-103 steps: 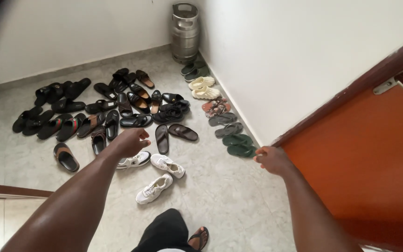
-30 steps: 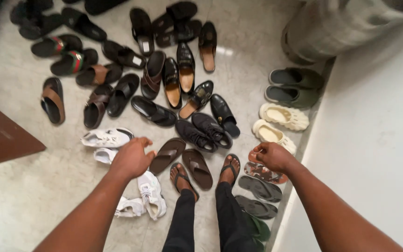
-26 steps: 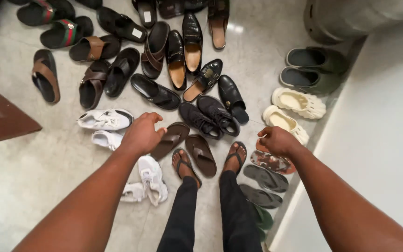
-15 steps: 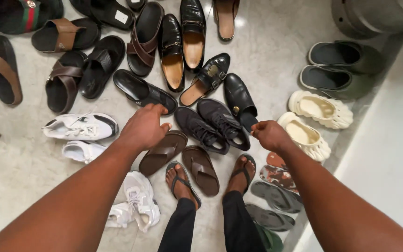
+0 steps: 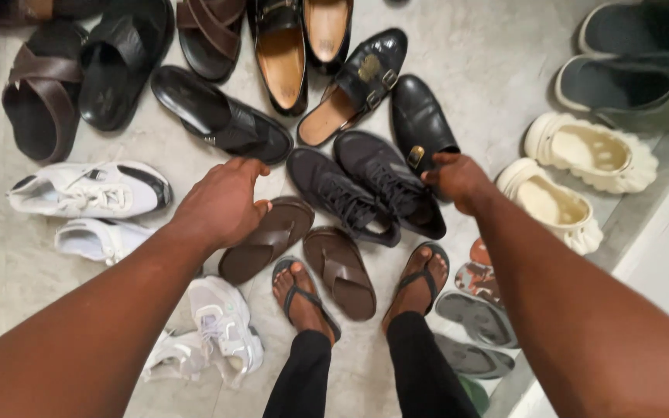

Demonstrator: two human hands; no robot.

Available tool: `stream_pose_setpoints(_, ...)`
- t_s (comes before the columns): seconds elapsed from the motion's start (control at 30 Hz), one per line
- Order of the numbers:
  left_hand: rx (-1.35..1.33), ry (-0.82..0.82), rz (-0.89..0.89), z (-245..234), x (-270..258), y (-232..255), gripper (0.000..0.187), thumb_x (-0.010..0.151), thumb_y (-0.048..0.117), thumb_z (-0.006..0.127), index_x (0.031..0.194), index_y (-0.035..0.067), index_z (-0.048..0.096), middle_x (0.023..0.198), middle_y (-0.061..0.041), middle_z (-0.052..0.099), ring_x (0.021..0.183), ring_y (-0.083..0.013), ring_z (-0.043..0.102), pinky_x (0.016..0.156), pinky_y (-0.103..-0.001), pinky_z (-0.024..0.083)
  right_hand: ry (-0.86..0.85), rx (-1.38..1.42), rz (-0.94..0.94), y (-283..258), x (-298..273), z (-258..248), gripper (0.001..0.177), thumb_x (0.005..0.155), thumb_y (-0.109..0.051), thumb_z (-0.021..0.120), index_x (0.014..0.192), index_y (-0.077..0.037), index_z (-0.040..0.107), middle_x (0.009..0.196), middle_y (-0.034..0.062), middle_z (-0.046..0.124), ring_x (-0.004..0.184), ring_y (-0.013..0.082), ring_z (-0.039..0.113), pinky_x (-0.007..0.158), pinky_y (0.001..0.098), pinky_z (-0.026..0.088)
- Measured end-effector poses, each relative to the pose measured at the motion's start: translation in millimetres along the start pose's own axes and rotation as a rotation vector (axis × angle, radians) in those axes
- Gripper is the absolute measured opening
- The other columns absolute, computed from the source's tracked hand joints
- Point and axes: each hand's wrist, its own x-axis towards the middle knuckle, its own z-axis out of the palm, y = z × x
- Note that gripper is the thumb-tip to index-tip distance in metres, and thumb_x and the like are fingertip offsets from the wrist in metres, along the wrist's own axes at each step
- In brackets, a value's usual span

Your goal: The person picks up a black shoe from a pile of footwear, carries it through a doorway, and places it on the floor outside. They then return to the pile, pick up a second black shoe, and place it next to the first one.

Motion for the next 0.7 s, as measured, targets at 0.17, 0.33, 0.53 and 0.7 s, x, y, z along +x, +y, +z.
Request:
stream_pose_setpoints(0.17,-0.010,-0.068,-0.068,7,-25,-3,0.058,0.098,0.025,0.085,0.152,0.013,0.065,0.154,-0.013,0.068,0.148,-0.0372,0.061,0.123,-0.051,0.049,-0.050,0.399,-0.168,28,24,2,0.053,0.105,0.002,0.077,0.159,0.002,0.073,0.142,0.0220,0.081,0.118,0.0257,0.070,0.102,0.0403,0.058)
stream_pose_setpoints(0.33,0.014,-0.070,-0.105,11,-31,-7,0.060,0.097,0.025,0.086,0.152,0.015,0.065,0.154,-0.012,0.067,0.149,-0.0362,0.060,0.123,-0.051,0.049,-0.033,0.466,-0.147,2,15,8,0.045,0.106,-0.002,0.074,0.150,-0.012,0.072,0.134,0.0011,0.080,0.113,0.0131,0.070,0.092,0.0289,0.056)
stream_pose_setpoints(0.53,-0.039,0.027,-0.015,2,-25,10,0.061,0.098,0.026,0.084,0.154,0.010,0.064,0.156,-0.016,0.067,0.147,-0.0389,0.061,0.122,-0.051,0.049,0.221,0.527,-0.253,-8,-31,-14,0.026,0.105,-0.002,0.080,0.130,0.001,0.082,0.106,0.0067,0.084,0.086,0.0132,0.073,0.076,0.0293,0.059)
stream_pose_setpoints(0.7,-0.159,0.082,-0.005,-25,-49,73,0.062,0.097,0.028,0.086,0.153,0.009,0.065,0.156,-0.016,0.067,0.148,-0.0380,0.060,0.123,-0.050,0.048,0.105,0.550,-0.395,-19,-122,-56,0.023,0.101,-0.001,0.083,0.124,0.003,0.082,0.102,0.0086,0.083,0.081,0.0141,0.072,0.076,0.0297,0.062)
